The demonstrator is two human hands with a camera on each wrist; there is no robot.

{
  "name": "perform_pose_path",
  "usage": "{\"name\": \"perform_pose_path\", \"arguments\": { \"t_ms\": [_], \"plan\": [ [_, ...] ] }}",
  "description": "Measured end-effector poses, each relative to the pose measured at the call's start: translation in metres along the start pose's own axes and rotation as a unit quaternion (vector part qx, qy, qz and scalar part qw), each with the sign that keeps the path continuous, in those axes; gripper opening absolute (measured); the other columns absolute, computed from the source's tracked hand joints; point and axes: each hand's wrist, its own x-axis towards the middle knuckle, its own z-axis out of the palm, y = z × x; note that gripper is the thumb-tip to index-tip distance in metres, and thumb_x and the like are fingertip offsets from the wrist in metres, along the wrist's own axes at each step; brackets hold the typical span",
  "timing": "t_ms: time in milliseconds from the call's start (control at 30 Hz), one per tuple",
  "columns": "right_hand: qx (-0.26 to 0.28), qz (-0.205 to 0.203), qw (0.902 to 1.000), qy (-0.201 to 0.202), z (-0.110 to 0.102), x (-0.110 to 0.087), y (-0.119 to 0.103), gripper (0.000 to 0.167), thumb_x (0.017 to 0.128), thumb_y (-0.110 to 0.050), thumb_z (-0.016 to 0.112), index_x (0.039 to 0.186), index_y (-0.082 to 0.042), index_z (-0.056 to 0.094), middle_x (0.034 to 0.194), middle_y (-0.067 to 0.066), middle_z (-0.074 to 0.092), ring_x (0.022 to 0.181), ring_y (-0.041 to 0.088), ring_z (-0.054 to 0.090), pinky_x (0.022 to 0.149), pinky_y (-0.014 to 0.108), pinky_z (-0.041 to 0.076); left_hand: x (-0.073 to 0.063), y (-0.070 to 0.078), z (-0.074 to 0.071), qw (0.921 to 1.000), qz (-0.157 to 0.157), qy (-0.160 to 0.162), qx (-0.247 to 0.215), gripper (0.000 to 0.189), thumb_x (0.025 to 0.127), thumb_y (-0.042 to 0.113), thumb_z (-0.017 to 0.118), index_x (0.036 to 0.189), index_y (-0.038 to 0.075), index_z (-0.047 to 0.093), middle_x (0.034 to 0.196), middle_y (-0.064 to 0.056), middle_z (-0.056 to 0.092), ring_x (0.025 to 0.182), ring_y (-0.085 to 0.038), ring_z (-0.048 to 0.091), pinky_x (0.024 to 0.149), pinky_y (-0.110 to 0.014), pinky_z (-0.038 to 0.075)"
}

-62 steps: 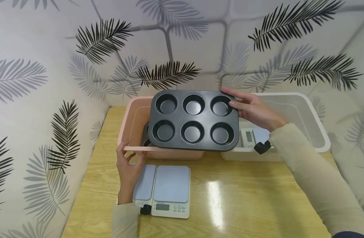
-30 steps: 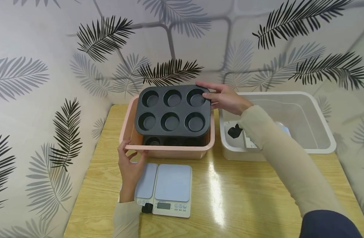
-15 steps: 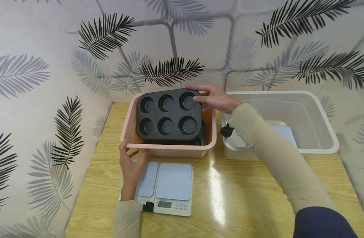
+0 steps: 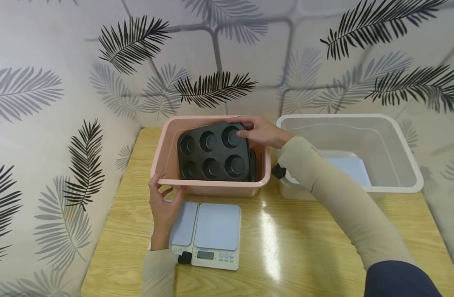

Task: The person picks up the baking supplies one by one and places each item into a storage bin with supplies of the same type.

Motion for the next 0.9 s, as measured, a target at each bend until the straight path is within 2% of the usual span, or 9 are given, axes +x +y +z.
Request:
{"name": "perform_pose_path", "arguments": {
  "t_ms": [33, 100, 133, 200, 300, 400, 533, 700, 900],
  "plan": [
    [-0.054, -0.013, 0.9984, 0.004, 0.001, -0.001, -0.003, 0.052, 0.111, -0.012, 0.062, 0.162, -0.021, 0.055, 0.155, 0.017, 0.065, 0.129, 0.03, 0.073, 0.104, 0.044, 0.062, 0.0, 0.003, 0.0, 1.0, -0.001, -0.001, -0.004, 0.073, 0.085, -0.002, 0.088, 0.146, -0.004, 0.048, 0.154, -0.028, 0.056, 0.127, -0.044, 0.062, 0.092, -0.042, 0.062],
    [-0.151, -0.041, 0.9876, 0.013, 0.002, -0.004, -0.009, 0.052, 0.111, -0.018, 0.062, 0.162, -0.017, 0.055, 0.161, 0.016, 0.06, 0.146, 0.034, 0.061, 0.121, 0.049, 0.051, 0.0, 0.012, 0.0, 0.9999, -0.001, -0.004, -0.011, 0.072, 0.086, -0.002, 0.088, 0.145, -0.007, 0.048, 0.152, -0.03, 0.055, 0.126, -0.046, 0.061, 0.092, -0.045, 0.062],
    [-0.189, -0.054, 0.9803, 0.018, 0.001, -0.007, -0.013, 0.052, 0.111, -0.02, 0.061, 0.162, -0.014, 0.054, 0.156, 0.018, 0.064, 0.151, 0.036, 0.056, 0.125, 0.051, 0.046, -0.001, 0.017, -0.001, 0.9999, -0.002, -0.003, -0.016, 0.071, 0.086, -0.003, 0.087, 0.144, -0.008, 0.048, 0.152, -0.032, 0.054, 0.126, -0.046, 0.061, 0.092, -0.043, 0.062],
    [-0.236, -0.071, 0.9688, 0.025, 0.001, -0.01, -0.019, 0.053, 0.111, -0.024, 0.061, 0.162, -0.01, 0.054, 0.158, 0.021, 0.06, 0.154, 0.041, 0.051, 0.129, 0.055, 0.04, -0.001, 0.027, -0.002, 0.9997, -0.002, 0.0, -0.024, 0.069, 0.085, -0.004, 0.087, 0.143, -0.01, 0.048, 0.15, -0.034, 0.055, 0.123, -0.042, 0.061, 0.092, -0.036, 0.062],
    [-0.223, -0.071, 0.9716, 0.031, -0.001, -0.015, -0.025, 0.053, 0.111, -0.024, 0.058, 0.161, -0.006, 0.053, 0.155, 0.026, 0.061, 0.146, 0.046, 0.059, 0.124, 0.058, 0.046, -0.001, 0.035, -0.004, 0.9997, -0.002, 0.004, -0.025, 0.068, 0.086, -0.005, 0.085, 0.142, -0.01, 0.048, 0.149, -0.032, 0.056, 0.122, -0.036, 0.06, 0.091, -0.029, 0.06],
    [-0.203, -0.069, 0.9761, 0.035, -0.003, -0.018, -0.027, 0.053, 0.112, -0.023, 0.059, 0.161, -0.004, 0.053, 0.161, 0.024, 0.057, 0.143, 0.045, 0.062, 0.122, 0.057, 0.048, -0.002, 0.035, -0.004, 0.9997, -0.005, 0.005, -0.021, 0.067, 0.086, -0.004, 0.085, 0.143, -0.009, 0.048, 0.151, -0.029, 0.057, 0.123, -0.034, 0.061, 0.091, -0.037, 0.062],
    [-0.19, -0.067, 0.9789, 0.035, -0.004, -0.022, -0.025, 0.051, 0.111, -0.021, 0.06, 0.159, -0.003, 0.054, 0.157, 0.024, 0.061, 0.142, 0.044, 0.063, 0.121, 0.055, 0.05, -0.002, 0.021, -0.002, 0.9998, -0.012, 0.004, -0.015, 0.07, 0.086, -0.002, 0.087, 0.144, -0.007, 0.048, 0.153, -0.029, 0.056, 0.125, -0.031, 0.06, 0.091, -0.047, 0.062],
    [-0.183, -0.066, 0.98, 0.043, -0.005, -0.025, -0.021, 0.048, 0.11, -0.021, 0.061, 0.155, -0.004, 0.059, 0.15, 0.026, 0.066, 0.138, 0.044, 0.066, 0.119, 0.056, 0.052, -0.002, 0.0, 0.0, 0.9999, -0.013, 0.005, -0.001, 0.073, 0.086, -0.001, 0.088, 0.147, -0.004, 0.048, 0.156, -0.024, 0.056, 0.126, -0.027, 0.059, 0.092, -0.037, 0.062],
    [-0.115, -0.031, 0.9918, 0.048, -0.011, -0.037, -0.022, 0.045, 0.111, -0.022, 0.062, 0.155, -0.011, 0.061, 0.149, 0.019, 0.069, 0.131, 0.036, 0.07, 0.109, 0.051, 0.059, -0.001, -0.004, -0.001, 0.9998, -0.013, -0.004, -0.012, 0.075, 0.085, 0.004, 0.092, 0.148, 0.005, 0.051, 0.157, -0.017, 0.057, 0.129, -0.033, 0.063, 0.091, -0.03, 0.06]
  ]
}}
